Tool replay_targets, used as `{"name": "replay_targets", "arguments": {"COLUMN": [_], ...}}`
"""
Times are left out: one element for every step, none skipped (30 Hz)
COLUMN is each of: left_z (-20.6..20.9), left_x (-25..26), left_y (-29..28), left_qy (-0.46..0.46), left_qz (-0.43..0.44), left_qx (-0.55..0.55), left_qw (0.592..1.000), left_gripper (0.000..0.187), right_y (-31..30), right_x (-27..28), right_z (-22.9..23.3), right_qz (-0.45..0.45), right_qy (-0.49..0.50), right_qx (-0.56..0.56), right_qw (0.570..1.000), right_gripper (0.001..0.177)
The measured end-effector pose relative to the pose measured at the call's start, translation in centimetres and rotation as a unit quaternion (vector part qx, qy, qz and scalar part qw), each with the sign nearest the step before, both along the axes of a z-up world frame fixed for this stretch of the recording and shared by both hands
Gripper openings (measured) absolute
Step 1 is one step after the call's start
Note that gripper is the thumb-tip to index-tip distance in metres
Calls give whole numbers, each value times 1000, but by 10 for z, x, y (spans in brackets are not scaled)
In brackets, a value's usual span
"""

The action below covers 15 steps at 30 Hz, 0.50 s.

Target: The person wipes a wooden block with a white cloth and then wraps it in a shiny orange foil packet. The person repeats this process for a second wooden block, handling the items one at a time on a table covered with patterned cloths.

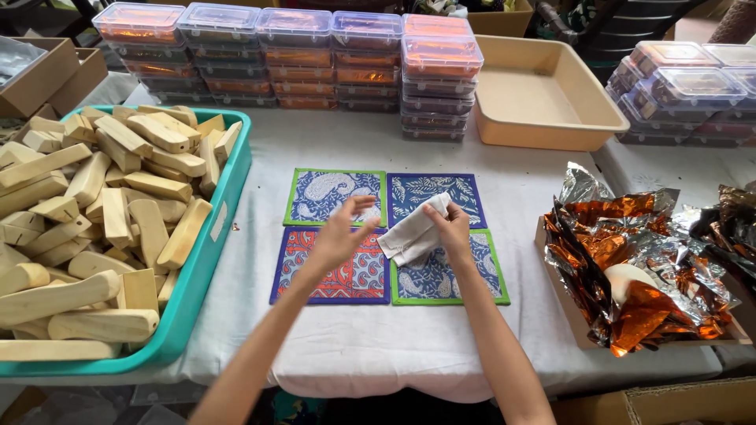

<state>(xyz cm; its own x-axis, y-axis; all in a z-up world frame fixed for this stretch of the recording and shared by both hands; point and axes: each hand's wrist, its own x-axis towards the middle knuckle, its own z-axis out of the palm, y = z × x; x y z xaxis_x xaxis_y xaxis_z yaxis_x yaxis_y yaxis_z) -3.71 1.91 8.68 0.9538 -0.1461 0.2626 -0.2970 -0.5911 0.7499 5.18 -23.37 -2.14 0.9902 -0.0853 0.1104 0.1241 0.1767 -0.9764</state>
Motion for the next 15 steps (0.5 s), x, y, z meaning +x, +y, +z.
{"name": "replay_targets", "arguments": {"left_z": [16, 33, 50, 53, 56, 59, 66, 74, 82, 79, 76, 71, 60, 50, 39], "left_x": [-5, -9, -13, -9, -5, -3, -11, -18, -25, -30, -34, -42, -50, -58, -65], "left_y": [15, 30, 44, 68, 93, 119, 143, 166, 188, 212, 236, 260, 269, 277, 286], "left_qy": [2, -31, -63, -63, -135, -202, -200, -138, -74, -76, -80, -81, -79, -66, -52], "left_qz": [1, 44, 86, 88, 147, 204, 207, 247, 284, 282, 324, 364, 363, 377, 391], "left_qx": [1, 58, 114, 112, 219, 323, 322, 396, 464, 466, 460, 454, 456, 488, 519], "left_qw": [1000, 997, 988, 988, 955, 902, 902, 874, 836, 835, 823, 809, 809, 784, 758], "left_gripper": [56, 45, 35, 35, 32, 28, 28, 35, 41, 41, 57, 73, 73, 72, 72], "right_y": [1, 0, -1, -2, -2, -2, -1, 0, -1, -1, -2, -1, -1, -1, -1], "right_x": [-1, -1, 0, 0, 1, 1, 2, 3, 5, 5, 5, 2, 0, 1, 2], "right_z": [-1, -1, -1, -1, -1, -2, -4, -5, -7, -4, -1, 0, -2, -2, -2], "right_qz": [1, -12, -25, -22, -20, -16, -13, -11, -8, -10, -10, -8, -8, -7, -6], "right_qy": [2, -9, -20, -21, -22, -23, -23, -26, -29, -29, -28, -24, -22, -21, -20], "right_qx": [1, -19, -38, -41, -36, -30, -32, -29, -26, -24, -27, -29, -28, -34, -41], "right_qw": [1000, 1000, 999, 999, 999, 999, 999, 999, 999, 999, 999, 999, 999, 999, 999], "right_gripper": [35, 34, 33, 33, 32, 30, 30, 30, 29, 29, 28, 28, 28, 28, 28]}}
